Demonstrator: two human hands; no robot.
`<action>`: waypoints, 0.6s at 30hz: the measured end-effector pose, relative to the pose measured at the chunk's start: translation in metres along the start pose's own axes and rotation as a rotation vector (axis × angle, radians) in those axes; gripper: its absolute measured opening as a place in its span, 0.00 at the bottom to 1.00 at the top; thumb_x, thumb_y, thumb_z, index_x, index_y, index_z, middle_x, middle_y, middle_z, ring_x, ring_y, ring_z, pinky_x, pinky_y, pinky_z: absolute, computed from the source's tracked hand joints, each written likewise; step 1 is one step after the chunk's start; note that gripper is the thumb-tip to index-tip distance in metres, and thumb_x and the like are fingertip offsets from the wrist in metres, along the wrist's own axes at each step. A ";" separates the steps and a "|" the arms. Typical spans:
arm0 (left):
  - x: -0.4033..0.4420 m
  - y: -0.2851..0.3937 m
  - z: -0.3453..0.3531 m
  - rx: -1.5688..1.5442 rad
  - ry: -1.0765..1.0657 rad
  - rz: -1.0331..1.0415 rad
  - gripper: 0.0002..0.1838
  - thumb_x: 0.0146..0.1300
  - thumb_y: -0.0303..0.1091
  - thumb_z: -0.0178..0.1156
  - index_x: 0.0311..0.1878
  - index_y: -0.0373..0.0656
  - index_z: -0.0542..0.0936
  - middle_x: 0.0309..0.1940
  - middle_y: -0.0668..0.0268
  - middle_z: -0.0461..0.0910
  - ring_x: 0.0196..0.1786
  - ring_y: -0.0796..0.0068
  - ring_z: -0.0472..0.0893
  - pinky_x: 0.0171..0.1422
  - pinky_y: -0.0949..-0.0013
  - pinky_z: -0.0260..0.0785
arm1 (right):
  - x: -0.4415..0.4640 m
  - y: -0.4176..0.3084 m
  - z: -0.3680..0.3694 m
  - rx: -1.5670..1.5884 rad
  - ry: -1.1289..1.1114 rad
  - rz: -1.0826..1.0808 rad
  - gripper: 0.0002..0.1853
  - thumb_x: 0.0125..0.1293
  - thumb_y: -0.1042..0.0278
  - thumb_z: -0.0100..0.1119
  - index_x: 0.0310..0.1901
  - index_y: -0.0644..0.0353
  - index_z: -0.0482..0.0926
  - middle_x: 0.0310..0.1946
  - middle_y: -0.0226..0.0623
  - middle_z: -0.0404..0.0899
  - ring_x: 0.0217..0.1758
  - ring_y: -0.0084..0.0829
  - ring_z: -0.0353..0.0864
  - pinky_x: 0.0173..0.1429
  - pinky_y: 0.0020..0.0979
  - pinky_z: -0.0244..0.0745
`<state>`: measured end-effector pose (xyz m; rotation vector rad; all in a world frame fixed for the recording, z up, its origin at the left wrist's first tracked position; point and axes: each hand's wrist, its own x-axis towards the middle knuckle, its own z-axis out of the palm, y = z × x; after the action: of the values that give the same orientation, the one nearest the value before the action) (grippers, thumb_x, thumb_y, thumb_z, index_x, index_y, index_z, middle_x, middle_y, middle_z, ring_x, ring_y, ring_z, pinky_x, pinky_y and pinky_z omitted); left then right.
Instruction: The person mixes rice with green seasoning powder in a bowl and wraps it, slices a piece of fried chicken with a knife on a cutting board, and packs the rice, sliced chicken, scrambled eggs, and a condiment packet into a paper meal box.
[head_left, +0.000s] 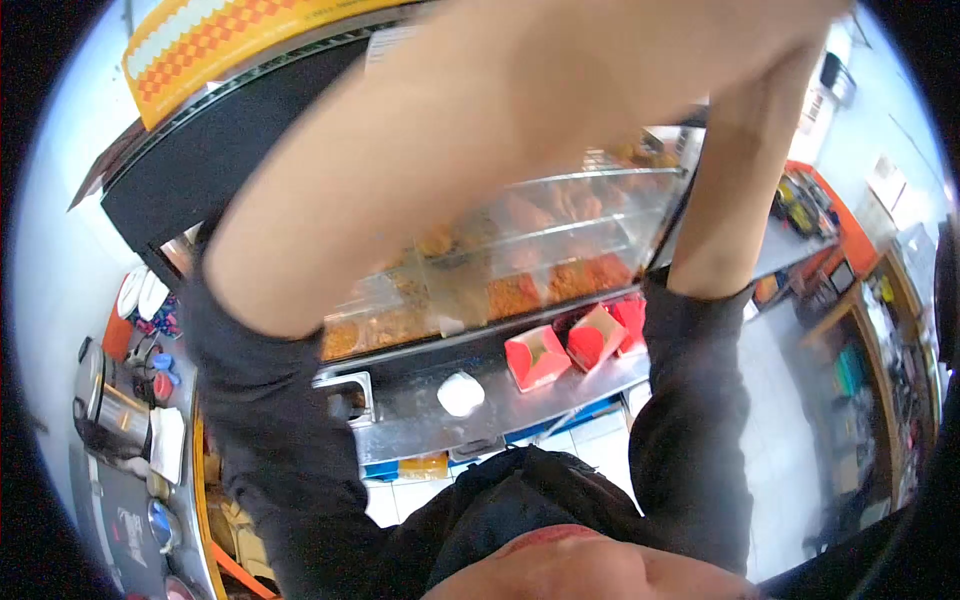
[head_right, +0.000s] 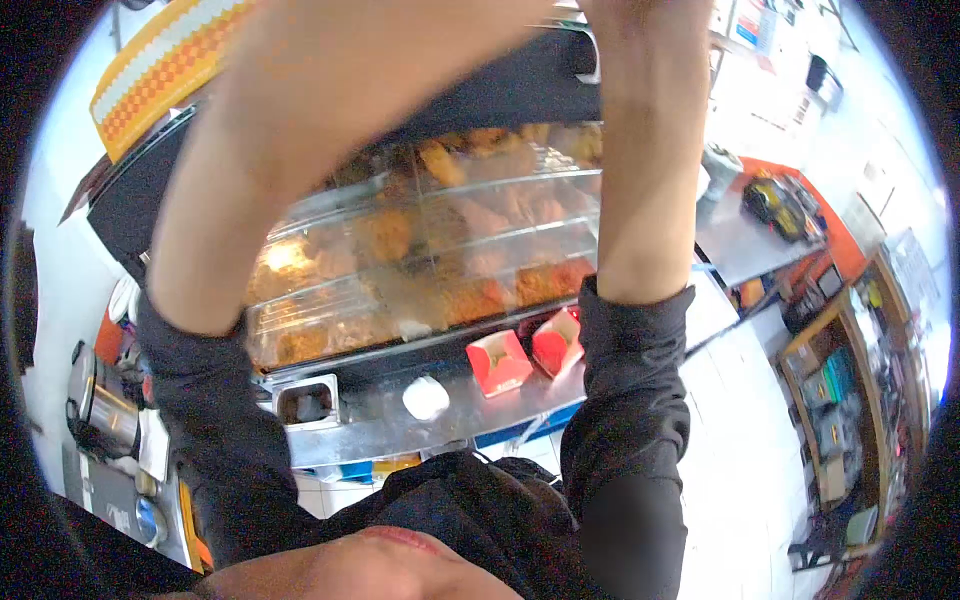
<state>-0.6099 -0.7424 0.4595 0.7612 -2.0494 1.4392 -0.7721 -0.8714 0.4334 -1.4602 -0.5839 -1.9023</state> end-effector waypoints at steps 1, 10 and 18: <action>0.006 0.027 0.007 -0.070 0.015 -0.007 0.11 0.61 0.42 0.57 0.42 0.49 0.82 0.35 0.65 0.82 0.39 0.66 0.80 0.47 0.61 0.67 | -0.026 -0.021 -0.012 -0.060 0.070 -0.053 0.35 0.68 0.43 0.43 0.67 0.63 0.54 0.66 0.51 0.58 0.67 0.46 0.62 0.70 0.46 0.59; -0.056 0.229 0.062 -1.817 0.012 -0.336 0.19 0.58 0.45 0.61 0.47 0.41 0.81 0.29 0.57 0.83 0.31 0.59 0.83 0.42 0.67 0.72 | -0.211 -0.205 -0.043 -0.971 0.287 -0.227 0.29 0.68 0.47 0.48 0.62 0.59 0.64 0.63 0.44 0.61 0.66 0.44 0.60 0.70 0.45 0.56; -0.263 0.401 0.076 -2.034 -0.896 -1.023 0.20 0.68 0.43 0.54 0.49 0.33 0.79 0.40 0.68 0.81 0.43 0.81 0.75 0.49 0.72 0.68 | -0.416 -0.279 -0.091 -0.923 0.149 0.982 0.11 0.50 0.66 0.72 0.33 0.59 0.80 0.43 0.37 0.65 0.52 0.37 0.64 0.56 0.39 0.60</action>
<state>-0.7116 -0.6639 -0.0093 1.0133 -1.7676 -1.6528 -0.9704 -0.6485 0.0207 -1.6132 1.0629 -1.4153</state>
